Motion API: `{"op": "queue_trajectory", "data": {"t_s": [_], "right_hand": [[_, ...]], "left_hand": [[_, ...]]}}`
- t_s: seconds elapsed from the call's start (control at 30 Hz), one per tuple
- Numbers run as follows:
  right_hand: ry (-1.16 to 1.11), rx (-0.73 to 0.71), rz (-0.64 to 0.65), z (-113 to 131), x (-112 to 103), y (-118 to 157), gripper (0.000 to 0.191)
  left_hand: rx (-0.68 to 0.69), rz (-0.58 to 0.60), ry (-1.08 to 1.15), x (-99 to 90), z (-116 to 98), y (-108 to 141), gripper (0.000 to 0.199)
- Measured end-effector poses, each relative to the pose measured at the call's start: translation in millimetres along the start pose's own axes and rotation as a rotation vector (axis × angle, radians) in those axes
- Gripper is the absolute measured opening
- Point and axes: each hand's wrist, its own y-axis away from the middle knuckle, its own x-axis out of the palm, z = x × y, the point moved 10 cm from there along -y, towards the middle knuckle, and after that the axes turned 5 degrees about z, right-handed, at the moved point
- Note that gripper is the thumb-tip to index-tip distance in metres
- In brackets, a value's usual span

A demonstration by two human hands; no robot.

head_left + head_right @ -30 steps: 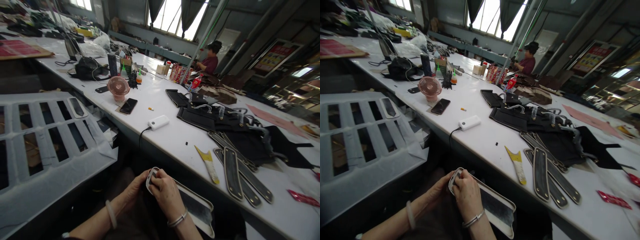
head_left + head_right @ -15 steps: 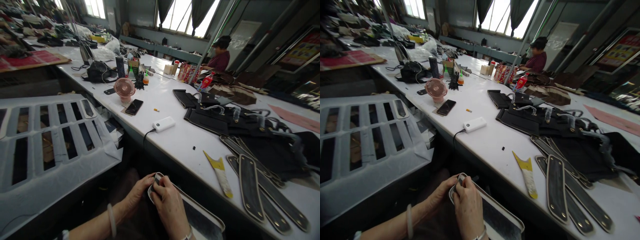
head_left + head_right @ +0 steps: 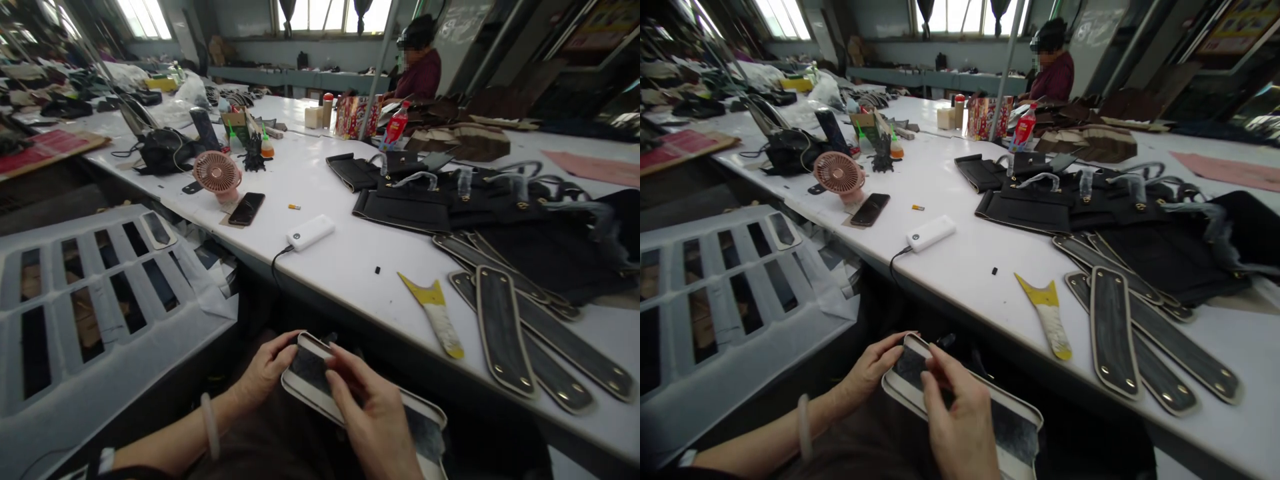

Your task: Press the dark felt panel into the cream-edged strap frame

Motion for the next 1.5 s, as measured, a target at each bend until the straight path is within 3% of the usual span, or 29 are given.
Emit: {"op": "queue_trajectory", "data": {"t_s": [0.07, 0.17, 0.2, 0.27, 0.4, 0.5, 0.57, 0.67, 0.73, 0.83, 0.9, 1.03, 1.3, 1.5], "right_hand": [[0.038, 0.067, -0.170, -16.4, -53.7, 21.6, 0.042], [0.083, 0.290, -0.594, -63.6, -145.2, 64.7, 0.051], [0.034, 0.317, -0.716, -79.8, -166.0, 76.9, 0.054], [-0.214, 0.343, -0.819, -119.1, -181.4, 87.6, 0.060], [-0.539, 0.414, -0.704, -179.9, -150.5, 80.8, 0.058], [-0.526, 0.464, -0.626, -200.2, -125.8, 80.5, 0.055], [-0.486, 0.496, -0.635, -205.1, -121.5, 84.9, 0.056], [-0.481, 0.485, -0.671, -193.1, -127.5, 91.7, 0.058], [-0.498, 0.384, -0.668, -169.8, -134.3, 91.8, 0.058], [-0.488, 0.334, -0.530, -143.1, -129.8, 83.9, 0.057], [-0.521, 0.311, -0.414, -135.0, -120.7, 76.7, 0.051], [-0.571, 0.235, -0.251, -127.8, -103.9, 72.3, 0.045], [-0.346, 0.192, -0.220, -123.7, -98.3, 70.5, 0.047], [-0.329, 0.171, -0.267, -127.6, -104.2, 69.1, 0.054]], "left_hand": [[0.012, 0.036, -0.034, 2.0, -3.4, -2.3, 0.047], [0.024, 0.065, -0.033, 5.0, -10.5, -4.6, 0.049], [0.026, 0.075, -0.028, 7.2, -13.3, -4.3, 0.049], [0.001, 0.102, 0.042, 13.7, -15.7, -1.4, 0.050], [-0.109, 0.113, 0.387, 25.6, -8.0, 9.9, 0.057], [-0.131, 0.107, 0.494, 27.7, -3.3, 14.0, 0.059], [-0.138, 0.129, 0.509, 29.2, -2.4, 14.0, 0.060], [-0.145, 0.106, 0.424, 24.4, -4.6, 13.8, 0.064], [-0.153, 0.097, 0.265, 19.0, -7.4, 13.6, 0.062], [-0.095, 0.123, -0.049, 9.2, -14.0, 5.2, 0.054], [-0.090, 0.148, -0.114, 5.9, -11.3, -2.6, 0.054], [-0.142, 0.139, -0.115, 5.8, -5.1, -6.0, 0.052], [-0.275, 0.088, -0.140, -7.1, 28.6, -14.3, 0.053], [-0.168, 0.092, -0.024, 1.3, 14.2, -17.1, 0.051]]}}
